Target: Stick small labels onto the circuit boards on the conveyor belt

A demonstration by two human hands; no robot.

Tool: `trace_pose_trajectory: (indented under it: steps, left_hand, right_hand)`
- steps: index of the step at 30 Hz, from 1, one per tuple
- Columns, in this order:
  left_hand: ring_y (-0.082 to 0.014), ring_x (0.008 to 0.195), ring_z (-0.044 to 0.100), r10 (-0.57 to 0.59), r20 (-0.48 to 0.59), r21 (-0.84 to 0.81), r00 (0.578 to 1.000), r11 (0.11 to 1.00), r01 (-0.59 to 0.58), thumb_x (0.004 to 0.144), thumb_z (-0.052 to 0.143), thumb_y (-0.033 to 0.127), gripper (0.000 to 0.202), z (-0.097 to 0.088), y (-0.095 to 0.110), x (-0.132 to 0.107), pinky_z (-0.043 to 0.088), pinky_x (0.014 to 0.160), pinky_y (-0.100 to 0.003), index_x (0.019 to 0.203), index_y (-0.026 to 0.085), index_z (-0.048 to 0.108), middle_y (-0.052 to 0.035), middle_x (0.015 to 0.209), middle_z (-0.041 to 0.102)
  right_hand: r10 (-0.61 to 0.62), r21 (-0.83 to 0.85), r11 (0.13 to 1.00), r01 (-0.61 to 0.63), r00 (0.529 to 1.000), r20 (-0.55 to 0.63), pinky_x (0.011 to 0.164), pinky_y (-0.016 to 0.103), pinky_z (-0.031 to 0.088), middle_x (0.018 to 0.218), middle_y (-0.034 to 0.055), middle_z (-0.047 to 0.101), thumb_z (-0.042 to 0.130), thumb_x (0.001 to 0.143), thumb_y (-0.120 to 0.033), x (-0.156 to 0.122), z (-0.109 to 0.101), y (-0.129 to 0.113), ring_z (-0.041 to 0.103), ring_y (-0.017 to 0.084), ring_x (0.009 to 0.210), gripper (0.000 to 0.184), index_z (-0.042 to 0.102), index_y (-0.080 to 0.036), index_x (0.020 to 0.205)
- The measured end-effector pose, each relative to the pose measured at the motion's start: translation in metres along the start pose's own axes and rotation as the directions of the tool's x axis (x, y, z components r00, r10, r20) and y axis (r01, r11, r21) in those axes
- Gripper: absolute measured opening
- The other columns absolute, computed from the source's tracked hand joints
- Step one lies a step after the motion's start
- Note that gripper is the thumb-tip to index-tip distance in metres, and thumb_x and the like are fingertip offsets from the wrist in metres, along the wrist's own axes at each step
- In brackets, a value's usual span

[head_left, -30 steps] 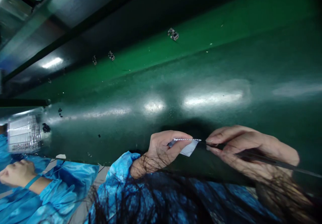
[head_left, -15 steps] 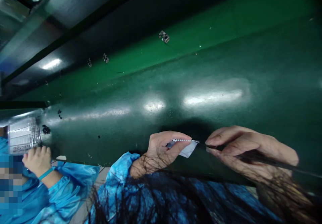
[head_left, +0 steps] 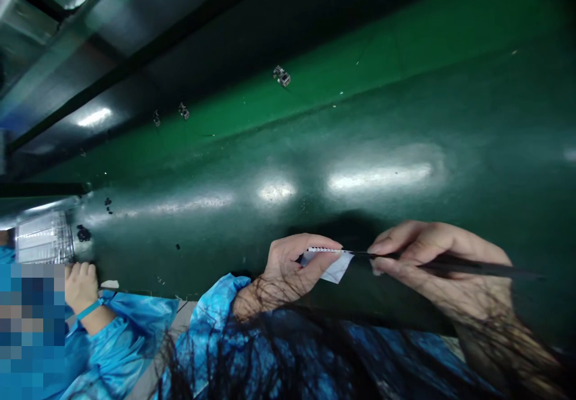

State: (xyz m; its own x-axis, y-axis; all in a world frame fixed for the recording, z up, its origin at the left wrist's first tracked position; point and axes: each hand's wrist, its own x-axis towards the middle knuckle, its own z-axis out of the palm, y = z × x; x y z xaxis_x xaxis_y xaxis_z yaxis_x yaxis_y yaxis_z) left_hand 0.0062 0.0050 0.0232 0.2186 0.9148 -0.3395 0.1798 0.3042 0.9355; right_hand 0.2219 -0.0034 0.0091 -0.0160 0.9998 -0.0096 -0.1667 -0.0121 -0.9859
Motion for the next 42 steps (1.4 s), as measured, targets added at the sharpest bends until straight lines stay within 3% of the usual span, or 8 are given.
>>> trace_pose_trajectory:
  steps: [5,9,12,17,22,29,34,42]
  left_hand:
    - [-0.0142,0.069,0.067,-0.263,0.163,-0.208,0.951,0.933,0.294,0.084,0.087,0.046,0.034,-0.008,-0.005,0.002,0.050,0.059,-0.021,0.099,0.016,0.082,-0.0086,0.089,0.082]
    - [-0.0139,0.068,0.066,-0.268,0.152,-0.425,0.951,0.852,0.308,0.072,0.090,0.044,0.038,-0.020,-0.010,0.017,0.049,0.059,-0.021,0.083,0.016,0.068,-0.0070,0.094,0.076]
    - [-0.0116,0.057,0.060,-0.278,0.075,-0.406,0.958,0.869,0.284,0.072,0.080,0.048,0.038,-0.029,-0.012,0.027,0.046,0.052,-0.022,0.075,0.018,0.056,-0.0024,0.082,0.068]
    - [-0.0082,0.046,0.043,-0.172,0.014,-0.127,0.985,0.977,0.173,0.082,0.074,0.044,0.030,-0.033,-0.015,0.024,0.035,0.046,-0.020,0.080,0.015,0.069,0.0043,0.056,0.052]
    - [-0.0131,0.061,0.062,0.082,0.013,0.109,0.997,0.991,-0.083,0.078,0.087,0.027,0.011,-0.019,-0.022,0.003,0.050,0.057,-0.023,0.086,0.019,0.087,-0.0018,0.067,0.071]
    - [-0.0199,0.075,0.077,0.459,-0.084,0.276,0.885,0.864,-0.422,0.087,0.086,0.039,0.025,0.000,-0.019,0.008,0.067,0.073,-0.031,0.110,0.030,0.087,-0.0058,0.087,0.084]
    - [-0.0239,0.070,0.079,0.516,-0.083,0.343,0.853,0.818,-0.462,0.088,0.083,0.044,0.013,0.003,-0.016,0.017,0.068,0.067,-0.035,0.092,0.033,0.089,-0.0061,0.082,0.085]
    - [-0.0338,0.069,0.080,0.428,-0.098,0.358,0.898,0.858,-0.370,0.081,0.082,0.044,0.005,-0.003,-0.017,0.022,0.070,0.066,-0.051,0.082,0.043,0.087,-0.0051,0.077,0.083]
  right_hand:
    - [0.211,0.231,0.953,-0.194,0.976,-0.051,0.057,0.020,0.067,0.077,-0.0029,0.081,0.092,0.074,-0.014,0.006,-0.001,0.003,0.075,0.011,0.054,0.024,0.071,-0.024,0.071]
    - [0.255,0.359,0.910,-0.205,0.962,-0.098,0.053,0.017,0.064,0.077,-0.0032,0.081,0.095,0.073,-0.018,0.010,-0.002,0.003,0.072,0.009,0.051,0.023,0.073,-0.024,0.071]
    - [0.268,0.397,0.896,-0.199,0.955,-0.125,0.053,0.016,0.063,0.076,-0.0030,0.081,0.096,0.072,-0.020,0.014,-0.002,0.001,0.072,0.009,0.053,0.023,0.073,-0.025,0.070]
    - [0.258,0.415,0.893,-0.174,0.954,-0.155,0.051,0.015,0.061,0.075,-0.0032,0.081,0.098,0.070,-0.020,0.017,-0.002,-0.004,0.072,0.009,0.053,0.025,0.073,-0.025,0.068]
    - [0.256,0.432,0.884,-0.177,0.958,-0.131,0.055,0.017,0.061,0.075,-0.0023,0.081,0.098,0.069,-0.023,0.016,0.000,0.002,0.070,0.008,0.050,0.026,0.072,-0.024,0.068]
    - [0.285,0.456,0.856,-0.245,0.958,-0.021,0.053,0.021,0.059,0.074,-0.0022,0.080,0.098,0.066,-0.025,0.012,0.011,0.016,0.069,0.010,0.048,0.027,0.071,-0.024,0.065]
    - [0.237,0.456,0.866,-0.207,0.971,-0.009,0.052,0.026,0.058,0.072,-0.0012,0.079,0.097,0.065,-0.026,0.013,0.016,0.019,0.067,0.012,0.047,0.027,0.071,-0.025,0.064]
    - [0.140,0.418,0.903,-0.103,0.988,-0.060,0.047,0.034,0.055,0.068,-0.0026,0.077,0.096,0.062,-0.036,0.018,0.025,0.021,0.063,0.017,0.044,0.027,0.069,-0.029,0.063]
